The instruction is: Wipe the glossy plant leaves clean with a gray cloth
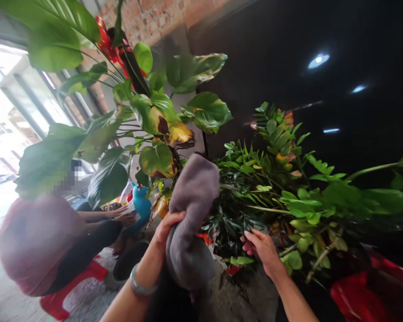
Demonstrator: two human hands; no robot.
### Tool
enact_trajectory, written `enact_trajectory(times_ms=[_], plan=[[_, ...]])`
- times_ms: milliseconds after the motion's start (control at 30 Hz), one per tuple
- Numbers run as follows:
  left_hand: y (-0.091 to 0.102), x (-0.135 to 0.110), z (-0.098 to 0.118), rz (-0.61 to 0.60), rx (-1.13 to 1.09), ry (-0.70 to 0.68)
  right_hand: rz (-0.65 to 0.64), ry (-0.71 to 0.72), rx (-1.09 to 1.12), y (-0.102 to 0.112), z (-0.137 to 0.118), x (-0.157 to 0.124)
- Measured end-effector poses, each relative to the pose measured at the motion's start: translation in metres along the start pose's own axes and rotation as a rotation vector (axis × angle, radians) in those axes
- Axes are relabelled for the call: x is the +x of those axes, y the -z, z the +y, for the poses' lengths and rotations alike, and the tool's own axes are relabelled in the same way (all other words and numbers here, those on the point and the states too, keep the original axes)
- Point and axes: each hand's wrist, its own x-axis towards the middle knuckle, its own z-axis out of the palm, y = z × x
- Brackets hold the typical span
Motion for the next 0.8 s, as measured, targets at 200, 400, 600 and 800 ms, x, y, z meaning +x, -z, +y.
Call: enact_trajectory(times_ms=[200, 400, 600, 800], plan=[[0.019, -0.004, -0.055, 0.052, 0.094, 0.203, 0.018, 0.003, 0.025, -0.001, 0.000, -0.001], [0.018, -0.030, -0.041, -0.186, 0.043, 0.181, 0.026, -0.008, 0.018, 0.000, 0.002, 0.001], [0.011, 0.009, 0.014, 0.192, -0.111, -0.059, 0.017, -0.009, 0.000, -0.003, 0.003, 0.002], [0.043, 0.008, -0.065, 0.131, -0.010, 0.243, 0.028, 0.020, -0.026, 0.003, 0.005, 0.002]])
